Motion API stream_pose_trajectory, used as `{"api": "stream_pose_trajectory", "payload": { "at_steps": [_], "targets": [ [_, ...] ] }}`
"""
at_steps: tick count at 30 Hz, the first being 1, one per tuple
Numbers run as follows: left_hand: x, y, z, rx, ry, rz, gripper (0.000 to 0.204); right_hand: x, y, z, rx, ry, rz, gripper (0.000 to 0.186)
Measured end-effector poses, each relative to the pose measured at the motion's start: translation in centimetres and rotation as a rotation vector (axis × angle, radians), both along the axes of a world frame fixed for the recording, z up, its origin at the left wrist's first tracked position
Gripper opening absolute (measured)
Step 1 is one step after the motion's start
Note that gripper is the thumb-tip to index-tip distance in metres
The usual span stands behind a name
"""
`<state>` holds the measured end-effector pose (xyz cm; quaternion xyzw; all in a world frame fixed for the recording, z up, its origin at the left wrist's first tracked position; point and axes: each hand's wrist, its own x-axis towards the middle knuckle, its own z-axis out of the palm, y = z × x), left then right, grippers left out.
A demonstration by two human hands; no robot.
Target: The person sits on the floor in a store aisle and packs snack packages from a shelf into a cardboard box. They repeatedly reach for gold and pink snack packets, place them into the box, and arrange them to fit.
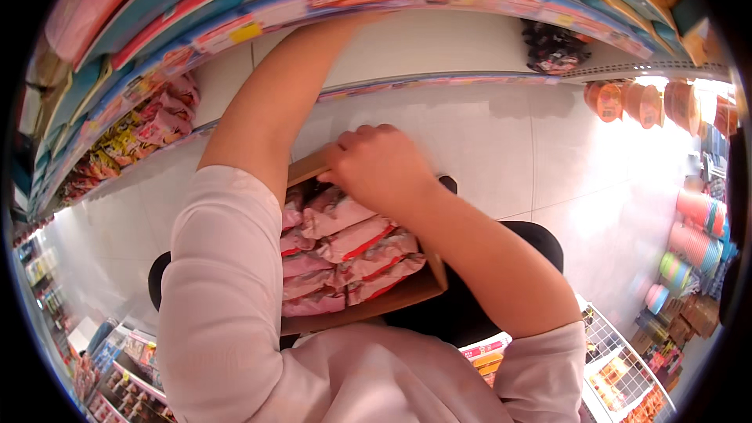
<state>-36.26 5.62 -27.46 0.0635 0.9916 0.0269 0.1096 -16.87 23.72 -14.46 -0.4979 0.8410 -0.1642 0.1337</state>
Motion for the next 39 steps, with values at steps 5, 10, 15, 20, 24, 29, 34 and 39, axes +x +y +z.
{"api": "stream_pose_trajectory", "payload": {
  "at_steps": [5, 10, 15, 20, 24, 29, 34, 39],
  "targets": [
    [-1.4, 1.3, 0.7, -0.082, -0.089, 0.050, 0.047, 0.5, -0.4, -0.5, -0.009, 0.035, 0.000, 0.029],
    [0.6, 0.8, 2.2, -0.092, -0.050, 0.051, 0.046, 0.2, -0.3, -0.5, 0.017, 0.042, 0.003, 0.030],
    [9.9, -3.4, 3.0, 0.075, 0.146, 0.025, 0.036, 0.0, -0.7, -0.8, 0.022, 0.029, 0.024, 0.031],
    [20.0, -7.1, 9.0, 0.238, 0.319, 0.066, 0.030, -1.2, -0.3, 0.1, 0.147, -0.073, 0.022, 0.031],
    [28.8, -6.9, 16.6, 0.299, 0.362, 0.225, 0.028, -1.0, 0.4, 0.2, 0.078, 0.136, 0.012, 0.028],
    [35.0, -7.3, 19.9, 0.518, 0.587, 0.325, 0.029, 1.3, 1.6, 5.9, -0.119, 0.060, 0.056, 0.023],
    [36.9, -6.6, 21.5, 0.678, 0.629, 0.110, 0.038, 4.9, 2.3, 5.9, 0.106, -0.058, 0.059, 0.030],
    [37.6, -4.9, 20.4, 0.707, 0.483, 0.019, 0.040, 7.5, 1.4, 3.1, 0.414, -0.003, 0.143, 0.054]
  ]
}}
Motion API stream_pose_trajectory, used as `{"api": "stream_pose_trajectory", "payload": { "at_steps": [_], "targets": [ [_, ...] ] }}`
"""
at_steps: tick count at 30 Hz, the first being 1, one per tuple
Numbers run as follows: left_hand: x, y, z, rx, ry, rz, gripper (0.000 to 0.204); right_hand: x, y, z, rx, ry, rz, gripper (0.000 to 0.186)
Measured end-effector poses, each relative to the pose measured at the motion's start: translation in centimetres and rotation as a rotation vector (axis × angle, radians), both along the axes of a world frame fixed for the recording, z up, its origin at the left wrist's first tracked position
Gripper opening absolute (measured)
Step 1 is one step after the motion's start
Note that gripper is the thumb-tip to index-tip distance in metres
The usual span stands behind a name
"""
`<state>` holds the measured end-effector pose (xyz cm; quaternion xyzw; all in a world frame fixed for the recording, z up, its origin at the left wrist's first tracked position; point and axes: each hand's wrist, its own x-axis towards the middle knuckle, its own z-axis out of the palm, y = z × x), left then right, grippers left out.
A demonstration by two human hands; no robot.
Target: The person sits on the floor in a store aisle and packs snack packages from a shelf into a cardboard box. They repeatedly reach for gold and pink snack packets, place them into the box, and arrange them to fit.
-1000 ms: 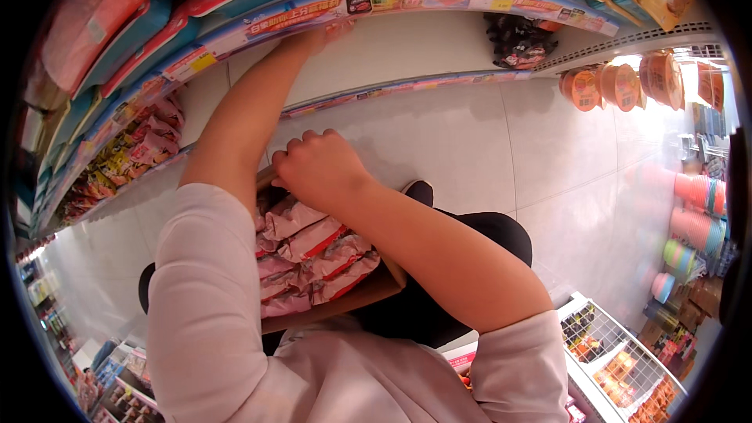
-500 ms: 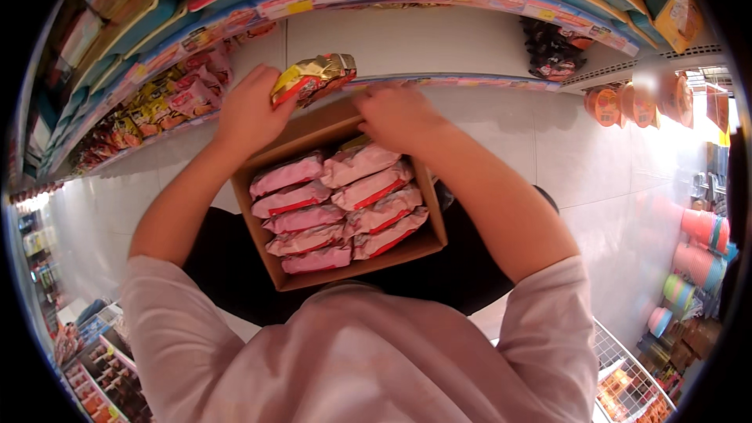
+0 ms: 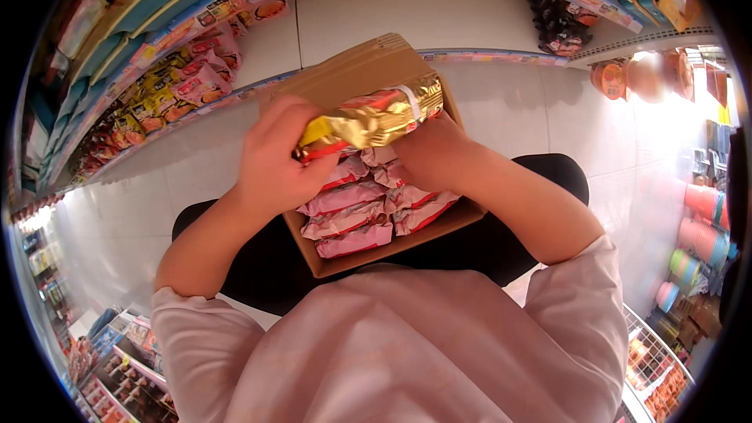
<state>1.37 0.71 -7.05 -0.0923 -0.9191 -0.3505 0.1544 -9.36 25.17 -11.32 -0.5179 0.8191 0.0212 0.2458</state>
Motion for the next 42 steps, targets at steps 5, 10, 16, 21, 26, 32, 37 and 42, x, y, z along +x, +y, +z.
{"api": "stream_pose_trajectory", "payload": {
  "at_steps": [5, 10, 16, 21, 26, 32, 37, 42],
  "targets": [
    [0.0, 3.0, -1.5, -0.167, -0.102, 0.002, 0.036, -1.9, 0.4, 2.7, 0.131, -0.254, 0.015, 0.047],
    [-1.0, 4.3, -2.7, -0.272, -0.159, -0.069, 0.039, -1.8, 0.9, 4.8, 0.150, -0.318, 0.009, 0.032],
    [-1.9, 5.3, -5.8, -0.276, -0.320, -0.111, 0.041, -3.0, 2.2, 5.4, -0.005, -0.338, -0.073, 0.018],
    [-3.4, 5.6, -6.6, -0.236, -0.555, -0.096, 0.039, -4.4, 2.6, 5.3, -0.476, -0.162, -0.239, 0.010],
    [-4.2, 6.5, -6.5, -0.209, -0.609, -0.066, 0.037, -3.4, 1.8, 1.0, -0.416, 0.005, -0.053, 0.010],
    [-1.3, 4.4, -5.9, -0.054, -0.295, -0.111, 0.036, -2.2, 1.2, 0.4, -0.379, 0.105, -0.033, 0.015],
    [-0.4, 0.6, -3.9, -0.311, -0.019, -0.096, 0.045, -2.5, 1.6, 0.4, -0.314, 0.155, -0.044, 0.018],
    [0.4, -2.2, -4.9, -0.471, -0.228, 0.051, 0.050, -2.9, -0.1, 2.3, -0.059, 0.110, -0.081, 0.019]
  ]
}}
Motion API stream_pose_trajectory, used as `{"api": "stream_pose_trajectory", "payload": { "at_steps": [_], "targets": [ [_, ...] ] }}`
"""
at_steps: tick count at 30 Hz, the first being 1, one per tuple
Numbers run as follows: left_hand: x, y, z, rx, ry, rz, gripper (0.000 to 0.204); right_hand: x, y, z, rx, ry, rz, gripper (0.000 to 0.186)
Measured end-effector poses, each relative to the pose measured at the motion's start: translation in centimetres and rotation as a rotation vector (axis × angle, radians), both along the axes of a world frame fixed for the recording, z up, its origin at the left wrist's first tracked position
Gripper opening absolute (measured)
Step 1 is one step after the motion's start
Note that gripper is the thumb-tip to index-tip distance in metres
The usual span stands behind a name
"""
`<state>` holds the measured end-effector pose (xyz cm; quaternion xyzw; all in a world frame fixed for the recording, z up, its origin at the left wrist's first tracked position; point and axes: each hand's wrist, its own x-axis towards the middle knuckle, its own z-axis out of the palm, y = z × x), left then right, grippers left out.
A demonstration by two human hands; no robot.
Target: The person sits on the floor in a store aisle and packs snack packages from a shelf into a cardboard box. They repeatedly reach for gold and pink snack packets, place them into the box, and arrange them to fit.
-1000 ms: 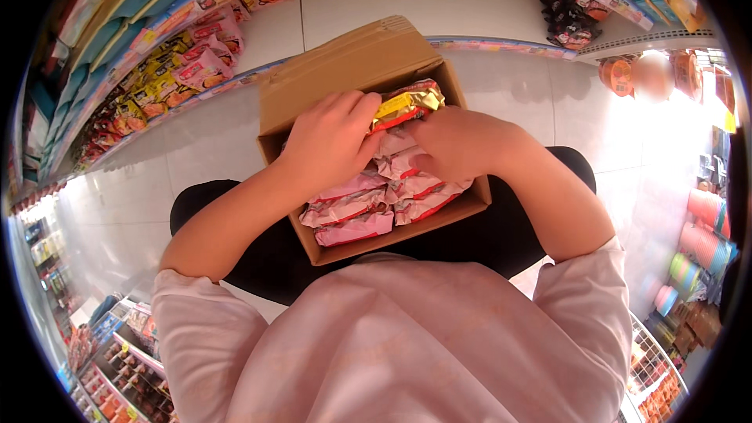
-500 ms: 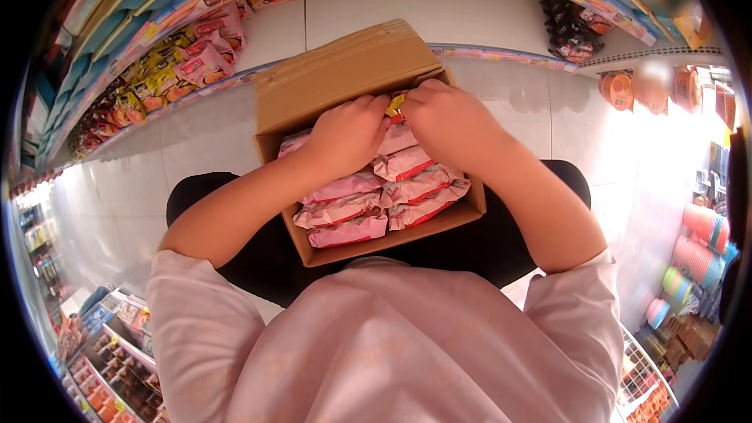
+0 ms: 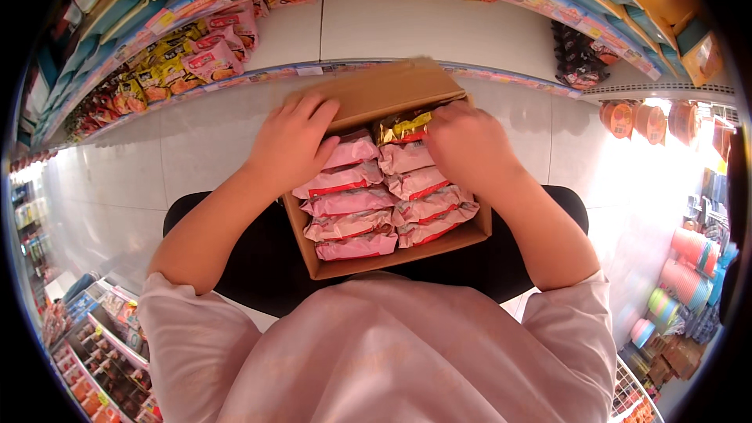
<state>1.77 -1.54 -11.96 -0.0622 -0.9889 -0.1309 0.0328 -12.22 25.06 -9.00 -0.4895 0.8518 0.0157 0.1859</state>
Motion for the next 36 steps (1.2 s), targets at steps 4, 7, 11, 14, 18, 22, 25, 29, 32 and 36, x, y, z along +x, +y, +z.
{"api": "stream_pose_trajectory", "payload": {
  "at_steps": [4, 7, 11, 14, 18, 22, 25, 29, 32, 36],
  "targets": [
    [0.1, -1.8, -0.6, 0.103, -0.336, 0.123, 0.042, -2.3, 0.3, 0.7, -0.476, 0.067, -0.104, 0.012],
    [-0.6, -3.0, -1.6, 0.191, -0.396, -0.003, 0.026, -4.4, 0.9, -0.6, -0.632, 0.104, -0.013, 0.012],
    [-2.1, -3.5, -0.5, 0.151, -0.535, -0.056, 0.031, -5.9, 1.2, -1.0, -0.272, -0.188, -0.152, 0.012],
    [-2.1, -3.7, -0.8, 0.177, -0.505, -0.085, 0.029, -6.9, 0.8, -0.1, -0.114, -0.265, -0.210, 0.012],
    [-2.1, -3.4, -1.2, 0.225, -0.484, -0.103, 0.028, -7.5, 1.3, -0.2, -0.107, -0.334, -0.147, 0.013],
    [-2.2, -3.6, -1.4, 0.203, -0.521, -0.116, 0.027, -6.9, 1.6, -0.5, -0.055, -0.331, -0.132, 0.015],
    [-2.3, -3.2, -1.6, 0.195, -0.519, -0.126, 0.026, -6.7, 2.2, -0.3, -0.029, -0.379, -0.176, 0.016],
    [-3.4, -2.8, -0.8, 0.163, -0.519, -0.142, 0.026, -6.8, 2.9, -1.0, -0.095, -0.327, -0.199, 0.016],
    [-3.6, -3.0, -0.6, 0.147, -0.512, -0.154, 0.026, -6.3, 2.5, -1.0, -0.054, -0.244, -0.188, 0.017],
    [-3.9, -3.2, -1.0, 0.146, -0.475, -0.166, 0.027, -6.3, 2.1, -0.6, -0.024, -0.159, -0.195, 0.018]
  ]
}}
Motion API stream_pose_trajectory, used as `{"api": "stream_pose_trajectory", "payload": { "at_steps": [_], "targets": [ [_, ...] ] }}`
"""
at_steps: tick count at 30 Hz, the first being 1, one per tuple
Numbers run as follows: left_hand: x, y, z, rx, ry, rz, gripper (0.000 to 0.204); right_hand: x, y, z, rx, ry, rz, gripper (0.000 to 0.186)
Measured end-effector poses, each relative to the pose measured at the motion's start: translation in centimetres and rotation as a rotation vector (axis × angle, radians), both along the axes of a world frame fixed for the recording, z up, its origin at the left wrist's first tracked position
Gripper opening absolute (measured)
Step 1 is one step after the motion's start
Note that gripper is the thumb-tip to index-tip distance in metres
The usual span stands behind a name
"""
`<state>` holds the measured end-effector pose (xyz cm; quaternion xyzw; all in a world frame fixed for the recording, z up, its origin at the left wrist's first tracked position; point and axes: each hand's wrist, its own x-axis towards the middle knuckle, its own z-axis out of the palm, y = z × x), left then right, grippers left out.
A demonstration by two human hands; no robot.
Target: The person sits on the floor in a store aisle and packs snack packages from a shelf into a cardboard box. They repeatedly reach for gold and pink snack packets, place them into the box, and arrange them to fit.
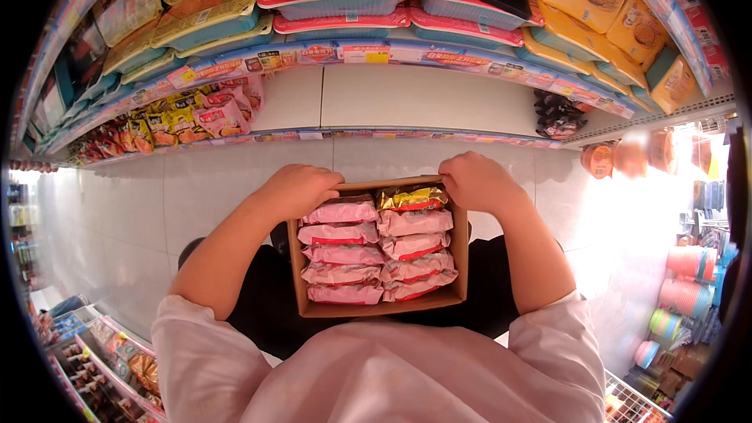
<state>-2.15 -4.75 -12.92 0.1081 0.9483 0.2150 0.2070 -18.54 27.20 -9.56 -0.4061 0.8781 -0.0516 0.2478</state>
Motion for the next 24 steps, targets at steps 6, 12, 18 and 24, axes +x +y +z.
{"api": "stream_pose_trajectory", "payload": {
  "at_steps": [6, 12, 18, 24],
  "targets": [
    [0.1, 0.2, -1.2, 0.013, 0.048, 0.013, 0.027, -4.1, -0.7, 6.9, -0.802, 0.324, -0.565, 0.013],
    [0.9, 0.3, -0.5, 0.020, 0.058, 0.066, 0.028, -12.8, -3.6, 14.9, -0.932, 0.884, -0.330, 0.025],
    [0.6, 0.3, -1.0, 0.003, 0.092, 0.048, 0.027, -16.8, -4.6, 13.2, -0.719, 0.761, -0.466, 0.036],
    [0.9, 0.2, -1.2, 0.021, 0.079, 0.065, 0.023, -11.6, -1.9, 13.7, -1.018, 0.611, -0.499, 0.036]
  ]
}}
